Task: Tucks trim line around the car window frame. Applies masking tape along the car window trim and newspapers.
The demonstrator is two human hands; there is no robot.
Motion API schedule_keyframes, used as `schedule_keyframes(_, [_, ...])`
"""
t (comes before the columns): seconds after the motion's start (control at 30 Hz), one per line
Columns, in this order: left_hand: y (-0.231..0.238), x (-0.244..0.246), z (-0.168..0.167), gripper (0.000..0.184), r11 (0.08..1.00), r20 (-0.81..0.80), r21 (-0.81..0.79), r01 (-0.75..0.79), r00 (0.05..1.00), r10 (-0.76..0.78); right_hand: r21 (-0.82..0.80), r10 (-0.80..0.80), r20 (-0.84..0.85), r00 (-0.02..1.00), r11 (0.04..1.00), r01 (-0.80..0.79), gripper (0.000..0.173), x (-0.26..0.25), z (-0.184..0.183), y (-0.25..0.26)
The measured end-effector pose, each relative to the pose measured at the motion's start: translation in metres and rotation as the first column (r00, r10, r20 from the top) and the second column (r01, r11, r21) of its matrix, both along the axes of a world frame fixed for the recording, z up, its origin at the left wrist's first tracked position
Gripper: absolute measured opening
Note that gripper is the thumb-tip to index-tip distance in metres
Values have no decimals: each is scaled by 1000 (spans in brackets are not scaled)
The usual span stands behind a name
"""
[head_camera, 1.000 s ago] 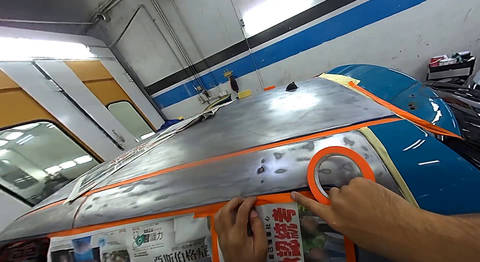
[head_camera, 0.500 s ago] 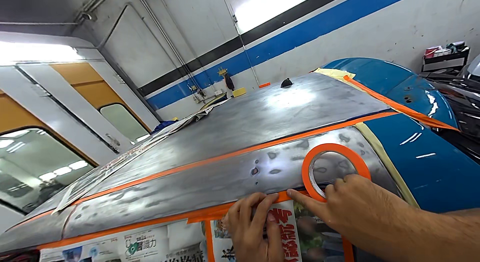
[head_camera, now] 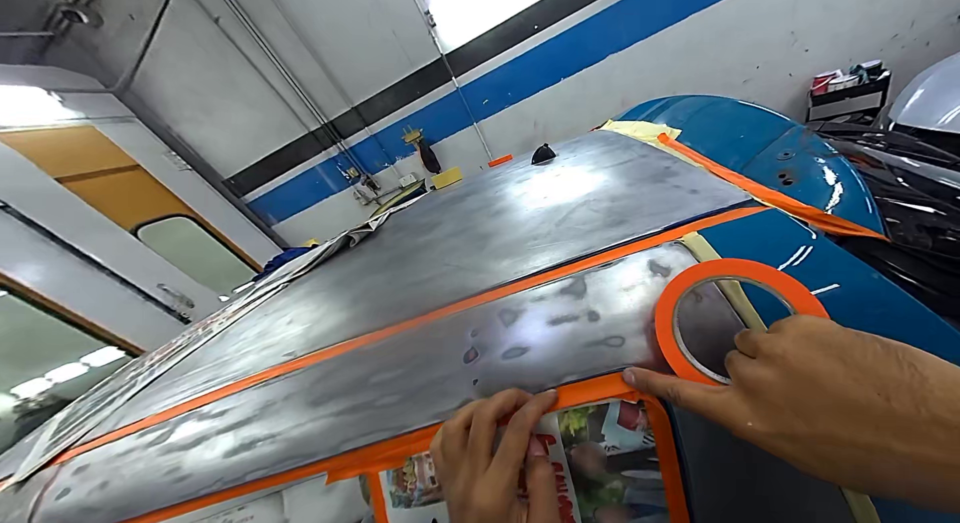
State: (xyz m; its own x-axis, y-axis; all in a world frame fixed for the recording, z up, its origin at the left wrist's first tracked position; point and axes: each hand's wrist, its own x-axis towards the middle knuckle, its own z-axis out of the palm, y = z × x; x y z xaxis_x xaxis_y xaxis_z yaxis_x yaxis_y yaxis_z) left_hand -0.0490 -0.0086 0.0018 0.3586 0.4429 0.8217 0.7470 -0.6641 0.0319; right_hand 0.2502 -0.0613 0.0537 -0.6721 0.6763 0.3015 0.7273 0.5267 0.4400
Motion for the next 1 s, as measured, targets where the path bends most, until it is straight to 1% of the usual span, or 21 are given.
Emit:
schedule_keyframes(0.1, [-1,7,1,40,1000,-35,-8,24,999,-24,58,-1,-8,1000,998,1,70,-2,-2,1])
schedule_keyframes(0.3, [-3,30,-3,39,998,-95,-3,66,993,-66,-15,-37,-27,999,999,37,70,-5,-2,-2])
schedule_keyframes(0.37, [-1,40,-7,36,996,-101,37,75,992,-71,-29,-13,-74,997,1000,11,71,-2,-4,-2])
schedule_keyframes(0.43, [1,47,-11,32,995,-98,81,65,994,-57,-37,49,-139,989,998,-54,72,9,-10,-1])
schedule_keyframes(0.5, [1,48,-10,30,993,-114,108,50,993,-37,-75,54,-177,983,995,-68,70,22,-14,-7])
schedule_keyframes(0.53, [1,49,-8,31,993,-125,114,44,992,-29,-96,31,-173,984,994,-49,70,27,-15,-13])
schedule_keyframes(0.6, [0,49,-4,33,993,-148,109,34,989,-18,-178,-70,-167,983,983,40,70,30,-10,-28])
schedule_keyframes(0.73, [1,51,0,34,992,-167,116,40,986,-21,-263,-202,-152,968,952,158,68,18,2,-38])
schedule_keyframes(0.83, [2,54,5,34,991,-186,125,49,982,-25,-358,-252,-120,960,913,194,67,11,12,-35])
schedule_keyframes(0.9, [2,56,7,33,991,-192,123,55,981,-31,-392,-264,-76,962,895,214,65,5,21,-35])
schedule_keyframes(1.0, [6,57,1,34,987,-159,123,101,984,-81,-363,-255,-63,965,907,216,63,2,21,-36])
